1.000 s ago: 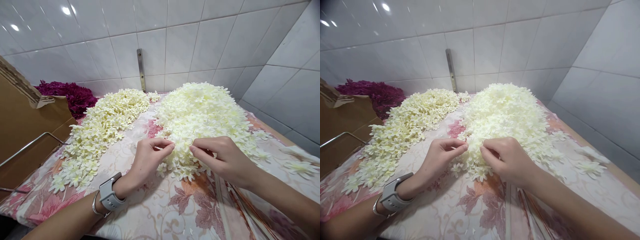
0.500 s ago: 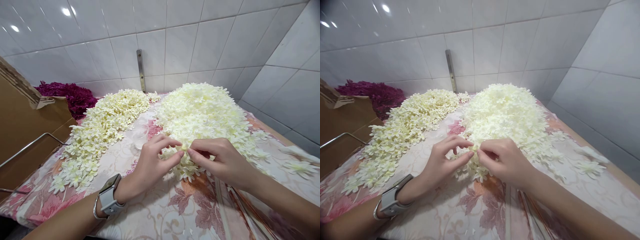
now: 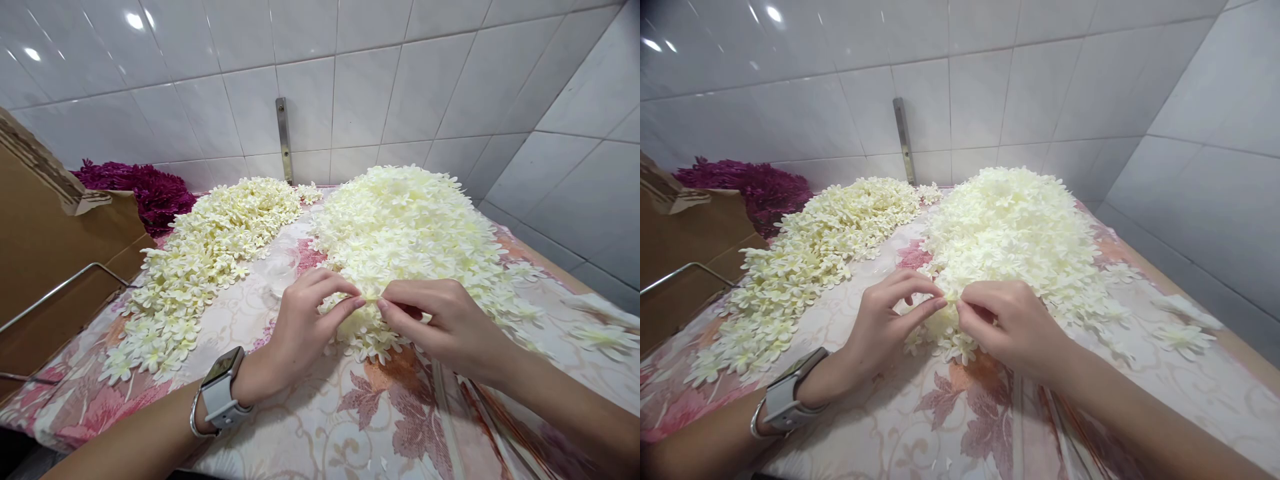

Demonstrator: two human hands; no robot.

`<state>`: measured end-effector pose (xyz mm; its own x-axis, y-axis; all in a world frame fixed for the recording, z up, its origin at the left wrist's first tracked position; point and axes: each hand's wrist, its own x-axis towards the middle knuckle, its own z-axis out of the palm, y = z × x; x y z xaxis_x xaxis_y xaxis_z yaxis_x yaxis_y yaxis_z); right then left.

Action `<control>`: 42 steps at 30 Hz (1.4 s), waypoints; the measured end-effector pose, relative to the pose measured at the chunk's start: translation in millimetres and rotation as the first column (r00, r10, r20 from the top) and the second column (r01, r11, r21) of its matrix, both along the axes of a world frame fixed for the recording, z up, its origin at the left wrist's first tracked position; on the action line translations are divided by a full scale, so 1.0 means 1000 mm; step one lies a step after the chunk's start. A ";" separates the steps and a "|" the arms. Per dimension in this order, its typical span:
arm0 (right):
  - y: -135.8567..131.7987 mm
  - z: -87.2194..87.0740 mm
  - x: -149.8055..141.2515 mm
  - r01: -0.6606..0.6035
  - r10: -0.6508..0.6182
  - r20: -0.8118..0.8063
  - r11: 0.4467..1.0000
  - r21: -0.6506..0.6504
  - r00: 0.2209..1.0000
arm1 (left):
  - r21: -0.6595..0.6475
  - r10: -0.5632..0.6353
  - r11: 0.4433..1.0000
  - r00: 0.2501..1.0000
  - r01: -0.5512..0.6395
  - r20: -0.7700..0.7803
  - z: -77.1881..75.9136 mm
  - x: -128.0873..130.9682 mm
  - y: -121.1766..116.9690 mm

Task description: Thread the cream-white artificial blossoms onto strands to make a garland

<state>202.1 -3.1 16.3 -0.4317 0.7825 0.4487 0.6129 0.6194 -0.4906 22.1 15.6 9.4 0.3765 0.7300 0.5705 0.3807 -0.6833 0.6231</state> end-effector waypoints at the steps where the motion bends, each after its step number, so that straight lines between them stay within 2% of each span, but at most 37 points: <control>1: 0.000 0.002 0.000 0.020 -0.020 -0.010 1.000 -0.020 1.000 | -0.014 0.018 1.000 1.000 -0.017 0.008 0.001 0.000 0.000; 5: -0.001 0.008 -0.001 0.027 -0.033 -0.056 0.994 -0.109 0.998 | -0.035 -0.016 0.999 1.000 0.016 0.018 0.002 0.000 0.000; 8: -0.002 0.009 -0.001 -0.045 0.035 -0.078 0.990 -0.134 0.996 | -0.059 -0.077 0.995 0.997 0.077 0.011 0.001 0.000 0.000; 11: -0.001 0.009 0.000 -0.124 0.113 -0.071 0.979 -0.162 0.991 | -0.093 -0.088 0.992 0.996 0.089 0.016 0.003 -0.001 0.000; 19: 0.006 0.007 0.004 -0.118 0.131 0.056 0.975 -0.190 0.990 | -0.235 -0.068 0.970 0.998 0.068 0.008 0.006 -0.001 0.003; 25: 0.012 0.010 0.015 -0.179 0.220 0.192 0.961 -0.210 0.956 | -0.294 -0.079 0.953 0.997 0.074 -0.007 0.003 -0.001 0.006; 31: 0.014 0.018 0.027 -0.080 0.122 0.185 0.972 -0.219 0.975 | -0.292 -0.014 0.956 1.000 0.018 0.017 0.005 -0.003 0.009; 42: 0.009 0.016 0.015 -0.015 0.031 0.070 0.976 -0.216 0.997 | -0.297 -0.007 0.955 1.000 -0.003 -0.030 0.004 -0.001 0.007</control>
